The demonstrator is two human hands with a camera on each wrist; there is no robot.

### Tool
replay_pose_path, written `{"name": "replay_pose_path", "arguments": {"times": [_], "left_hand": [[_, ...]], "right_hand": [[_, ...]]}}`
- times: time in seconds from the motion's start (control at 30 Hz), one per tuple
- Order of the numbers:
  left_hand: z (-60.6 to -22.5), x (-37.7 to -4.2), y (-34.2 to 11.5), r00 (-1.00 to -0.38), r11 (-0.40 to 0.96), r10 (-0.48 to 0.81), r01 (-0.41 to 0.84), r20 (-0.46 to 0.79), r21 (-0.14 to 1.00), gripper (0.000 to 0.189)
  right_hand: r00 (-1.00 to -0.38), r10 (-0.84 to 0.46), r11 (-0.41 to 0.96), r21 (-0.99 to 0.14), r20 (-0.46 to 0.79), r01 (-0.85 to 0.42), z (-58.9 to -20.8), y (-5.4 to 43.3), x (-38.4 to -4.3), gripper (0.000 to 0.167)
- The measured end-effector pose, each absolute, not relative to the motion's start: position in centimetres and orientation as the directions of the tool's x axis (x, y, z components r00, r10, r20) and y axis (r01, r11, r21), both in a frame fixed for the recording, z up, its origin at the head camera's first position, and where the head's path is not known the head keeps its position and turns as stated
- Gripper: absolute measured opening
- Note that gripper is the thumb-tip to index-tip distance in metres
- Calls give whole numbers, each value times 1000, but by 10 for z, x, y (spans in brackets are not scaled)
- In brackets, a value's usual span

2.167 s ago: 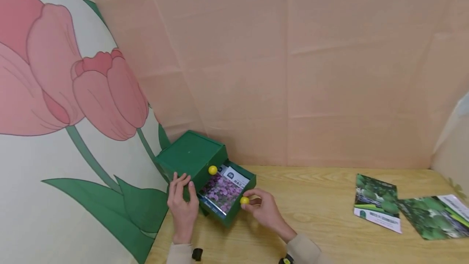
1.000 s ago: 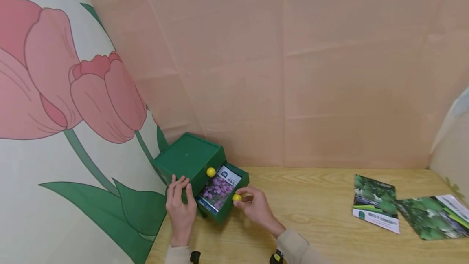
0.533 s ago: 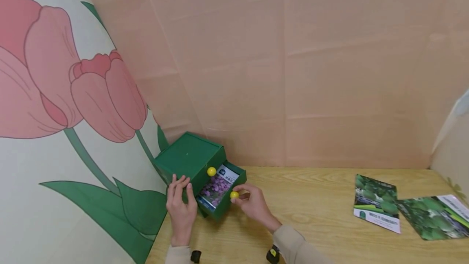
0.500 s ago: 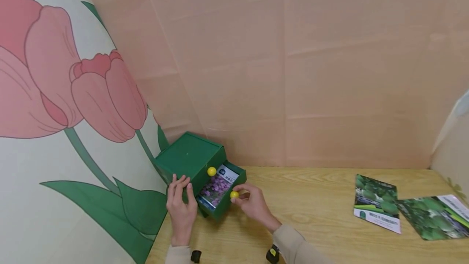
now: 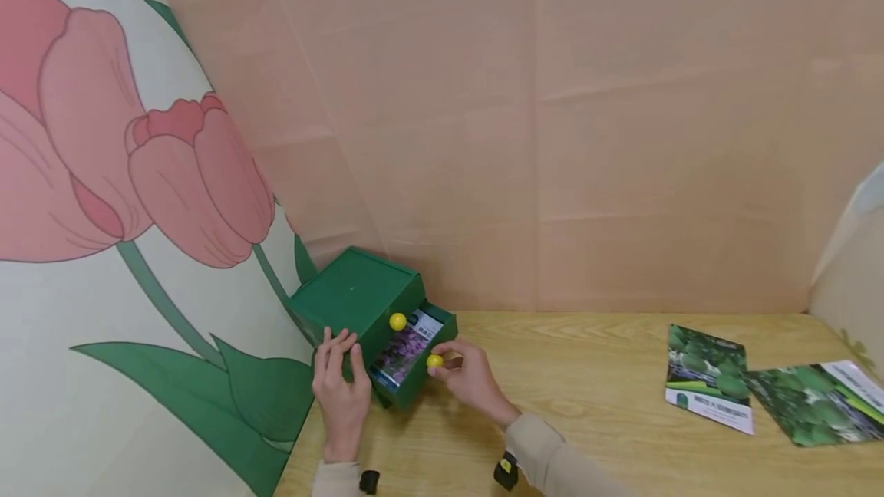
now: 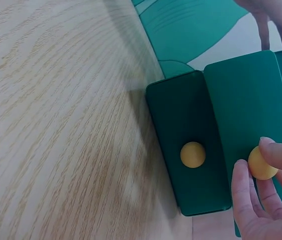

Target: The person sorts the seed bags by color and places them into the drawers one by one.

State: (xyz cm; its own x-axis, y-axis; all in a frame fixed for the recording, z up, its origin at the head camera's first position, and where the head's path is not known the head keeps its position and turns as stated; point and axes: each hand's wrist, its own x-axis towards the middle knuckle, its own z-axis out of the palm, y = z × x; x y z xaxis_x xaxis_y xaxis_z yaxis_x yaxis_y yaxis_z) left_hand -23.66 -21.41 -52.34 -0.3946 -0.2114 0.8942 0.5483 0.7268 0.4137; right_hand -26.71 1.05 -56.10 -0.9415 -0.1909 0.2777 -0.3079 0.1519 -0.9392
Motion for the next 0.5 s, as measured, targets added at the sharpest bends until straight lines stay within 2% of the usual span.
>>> {"name": "replay_pose_path", "arguments": {"times": [0.5], "left_hand": [[-524,-238,-214,-393,739,-204,540,897,404,22]], "right_hand": [[-941,-205,183,-934,269,-307,-560,1,-277,22]]}}
